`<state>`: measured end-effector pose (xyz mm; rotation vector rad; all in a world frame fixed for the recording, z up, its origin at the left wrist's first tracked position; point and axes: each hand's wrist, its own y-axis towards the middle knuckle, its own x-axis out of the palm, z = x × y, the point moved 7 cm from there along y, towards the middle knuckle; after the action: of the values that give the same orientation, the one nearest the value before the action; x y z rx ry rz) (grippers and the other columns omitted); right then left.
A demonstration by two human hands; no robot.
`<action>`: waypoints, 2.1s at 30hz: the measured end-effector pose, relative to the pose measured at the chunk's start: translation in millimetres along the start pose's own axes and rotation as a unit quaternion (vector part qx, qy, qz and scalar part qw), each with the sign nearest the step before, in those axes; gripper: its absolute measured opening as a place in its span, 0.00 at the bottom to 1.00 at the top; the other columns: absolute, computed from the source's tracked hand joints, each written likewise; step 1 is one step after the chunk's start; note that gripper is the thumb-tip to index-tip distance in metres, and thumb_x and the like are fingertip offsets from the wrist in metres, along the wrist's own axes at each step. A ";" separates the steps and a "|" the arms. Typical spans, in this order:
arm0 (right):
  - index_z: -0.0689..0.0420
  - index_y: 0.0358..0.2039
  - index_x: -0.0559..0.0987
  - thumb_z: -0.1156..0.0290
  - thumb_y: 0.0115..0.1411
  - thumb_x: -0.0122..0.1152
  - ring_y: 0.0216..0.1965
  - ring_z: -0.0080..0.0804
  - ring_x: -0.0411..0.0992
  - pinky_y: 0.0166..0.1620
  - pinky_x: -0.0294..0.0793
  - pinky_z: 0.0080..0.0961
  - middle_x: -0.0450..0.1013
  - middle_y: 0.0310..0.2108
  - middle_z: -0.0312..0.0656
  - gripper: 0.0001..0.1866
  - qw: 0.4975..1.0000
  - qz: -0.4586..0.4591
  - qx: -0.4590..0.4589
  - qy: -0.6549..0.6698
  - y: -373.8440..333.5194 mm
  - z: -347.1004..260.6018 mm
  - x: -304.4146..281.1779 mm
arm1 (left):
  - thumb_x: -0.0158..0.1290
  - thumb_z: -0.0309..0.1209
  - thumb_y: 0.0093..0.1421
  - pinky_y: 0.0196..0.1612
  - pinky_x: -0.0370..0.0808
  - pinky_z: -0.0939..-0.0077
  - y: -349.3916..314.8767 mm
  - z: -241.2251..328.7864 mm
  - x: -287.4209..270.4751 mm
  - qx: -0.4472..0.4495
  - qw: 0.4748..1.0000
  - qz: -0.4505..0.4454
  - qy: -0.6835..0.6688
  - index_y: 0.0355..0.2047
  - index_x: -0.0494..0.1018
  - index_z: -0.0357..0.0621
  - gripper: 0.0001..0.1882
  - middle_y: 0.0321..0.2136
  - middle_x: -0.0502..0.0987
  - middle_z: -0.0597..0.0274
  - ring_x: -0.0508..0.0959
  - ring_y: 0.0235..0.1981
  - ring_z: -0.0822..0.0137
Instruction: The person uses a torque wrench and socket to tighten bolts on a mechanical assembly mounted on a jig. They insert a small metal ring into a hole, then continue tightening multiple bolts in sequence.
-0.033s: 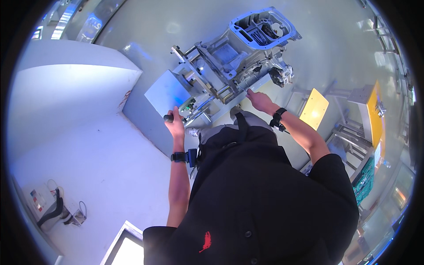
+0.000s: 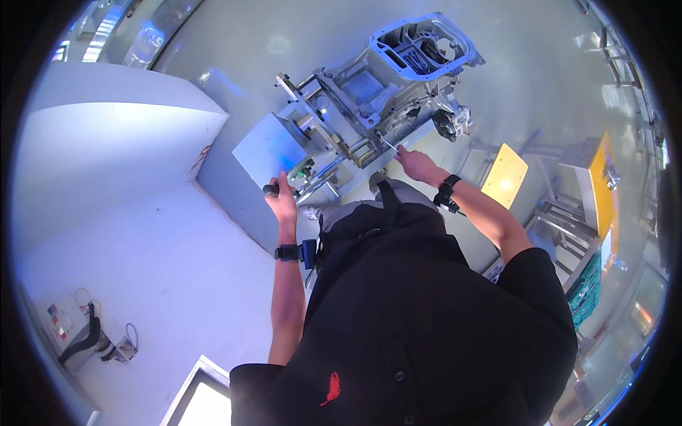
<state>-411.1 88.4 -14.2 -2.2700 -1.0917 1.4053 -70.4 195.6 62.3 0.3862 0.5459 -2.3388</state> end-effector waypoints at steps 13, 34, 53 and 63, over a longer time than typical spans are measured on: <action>0.64 0.30 0.62 0.59 0.59 0.47 0.11 0.15 0.52 0.13 0.53 0.12 0.60 0.22 0.41 0.18 0.730 -0.349 0.284 0.515 30.6 -70.5 -89.6 | 0.50 0.41 0.56 0.22 0.64 0.74 -4.4 10.4 -1.2 0.000 1.000 -0.008 0.024 0.16 0.66 0.38 0.20 0.11 0.67 0.62 0.65 0.15 0.75; 0.72 0.42 0.64 0.71 0.57 0.53 0.15 0.09 0.58 0.15 0.58 0.05 0.60 0.17 0.27 0.18 0.581 -0.438 0.254 0.637 12.2 -21.2 -72.0 | 0.49 0.39 0.57 0.25 0.65 0.76 -10.9 16.7 2.1 0.021 0.999 -0.030 0.015 0.16 0.64 0.37 0.19 0.12 0.69 0.61 0.68 0.17 0.74; 0.61 0.39 0.68 0.57 0.62 0.37 0.32 0.42 0.70 0.36 0.69 0.35 0.70 0.30 0.48 0.20 0.996 -0.026 -0.077 0.039 22.3 40.1 -88.5 | 0.50 0.38 0.57 0.23 0.63 0.77 -15.1 29.5 3.6 0.062 0.996 0.066 0.005 0.15 0.63 0.37 0.20 0.12 0.68 0.63 0.64 0.16 0.76; 0.62 0.42 0.67 0.56 0.64 0.35 0.39 0.44 0.68 0.45 0.64 0.33 0.70 0.35 0.51 0.21 0.964 -0.008 -0.077 0.254 10.0 36.6 -3.2 | 0.51 0.36 0.55 0.23 0.62 0.80 -22.9 39.6 8.1 0.043 0.997 0.057 0.027 0.12 0.60 0.42 0.20 0.11 0.61 0.68 0.64 0.16 0.76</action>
<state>-438.4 73.3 -36.1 -2.5164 -1.0647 0.6773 -96.8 187.2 99.5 0.5099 0.4382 -2.2513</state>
